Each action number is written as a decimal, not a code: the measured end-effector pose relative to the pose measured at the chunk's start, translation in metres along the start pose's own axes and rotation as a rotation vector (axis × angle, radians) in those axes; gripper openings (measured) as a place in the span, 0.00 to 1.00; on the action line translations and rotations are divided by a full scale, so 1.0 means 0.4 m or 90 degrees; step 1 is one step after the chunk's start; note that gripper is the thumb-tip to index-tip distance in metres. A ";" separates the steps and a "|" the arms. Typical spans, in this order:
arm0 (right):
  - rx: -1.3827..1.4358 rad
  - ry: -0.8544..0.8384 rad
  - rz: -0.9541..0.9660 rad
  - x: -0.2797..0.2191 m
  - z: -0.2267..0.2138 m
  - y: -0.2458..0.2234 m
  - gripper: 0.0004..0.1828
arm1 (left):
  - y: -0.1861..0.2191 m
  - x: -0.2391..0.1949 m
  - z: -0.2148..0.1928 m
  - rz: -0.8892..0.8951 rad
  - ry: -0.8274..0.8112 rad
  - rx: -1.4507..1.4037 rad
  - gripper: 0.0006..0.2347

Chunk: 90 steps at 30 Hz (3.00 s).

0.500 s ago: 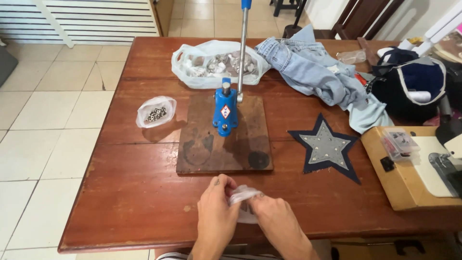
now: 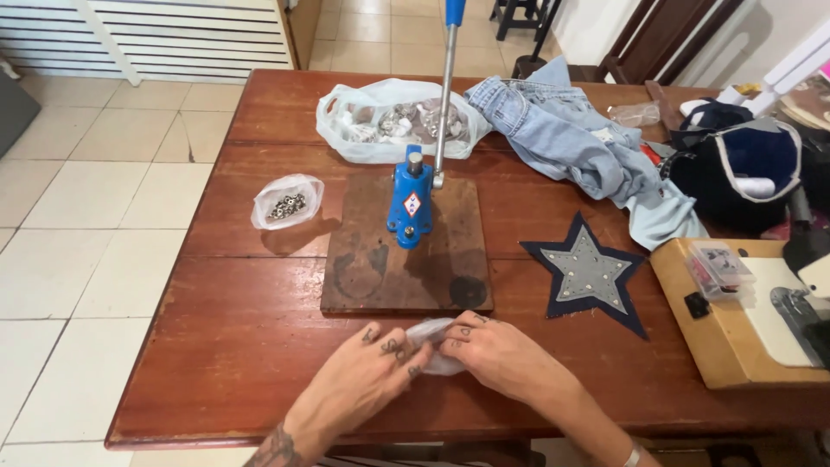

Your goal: Attaching metal rivets to a star-shaped fabric piece using a manual rivet press machine.

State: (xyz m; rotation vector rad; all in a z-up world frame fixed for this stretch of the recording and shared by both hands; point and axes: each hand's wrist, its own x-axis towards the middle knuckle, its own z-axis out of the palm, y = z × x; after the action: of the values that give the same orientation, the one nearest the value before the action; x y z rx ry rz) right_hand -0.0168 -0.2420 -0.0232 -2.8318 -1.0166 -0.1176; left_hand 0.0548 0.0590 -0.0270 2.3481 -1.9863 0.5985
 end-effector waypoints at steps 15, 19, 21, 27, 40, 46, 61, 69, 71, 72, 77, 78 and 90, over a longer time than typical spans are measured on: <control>-0.128 -0.027 0.060 0.037 -0.013 -0.020 0.02 | -0.025 0.005 -0.031 0.101 0.091 -0.115 0.06; -0.063 0.049 -0.027 0.028 -0.019 -0.032 0.09 | -0.020 0.001 -0.041 0.093 0.153 -0.139 0.09; -0.021 0.019 -0.040 0.039 -0.008 -0.026 0.08 | -0.021 -0.002 -0.037 0.090 0.161 -0.127 0.08; 0.032 -0.053 -0.072 0.073 0.055 -0.015 0.11 | -0.024 -0.015 -0.040 0.061 0.211 -0.117 0.09; 0.215 -0.155 0.197 0.132 -0.014 -0.081 0.17 | -0.026 -0.031 -0.081 0.045 0.229 -0.172 0.09; 0.166 -0.112 0.218 0.133 0.054 -0.087 0.12 | -0.004 -0.031 -0.084 0.063 0.274 -0.158 0.08; 0.189 0.045 0.052 0.053 -0.037 -0.070 0.07 | 0.011 -0.063 -0.023 0.014 0.250 -0.138 0.06; 0.457 0.173 0.265 0.070 -0.181 -0.041 0.08 | 0.004 -0.042 -0.033 -0.014 0.238 -0.106 0.04; 0.394 0.176 0.226 0.072 -0.175 -0.031 0.08 | 0.002 -0.035 -0.038 -0.021 0.251 -0.099 0.04; 0.358 0.163 0.191 0.073 -0.167 -0.029 0.08 | 0.001 -0.033 -0.038 -0.015 0.262 -0.095 0.05; 0.321 0.141 0.122 0.069 -0.119 -0.016 0.13 | 0.010 -0.021 -0.027 -0.008 0.290 -0.090 0.05; 0.349 0.140 0.146 0.071 -0.122 -0.020 0.12 | 0.013 -0.022 -0.021 -0.019 0.294 -0.086 0.04; 0.421 0.136 0.206 0.068 -0.119 -0.012 0.09 | 0.017 -0.022 -0.026 -0.049 0.312 -0.086 0.06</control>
State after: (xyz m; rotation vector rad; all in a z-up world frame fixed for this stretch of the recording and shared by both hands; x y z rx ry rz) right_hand -0.0004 -0.2283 0.0277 -2.2686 -0.4295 -0.0371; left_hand 0.0444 0.0684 -0.0216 1.9478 -1.6525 0.8992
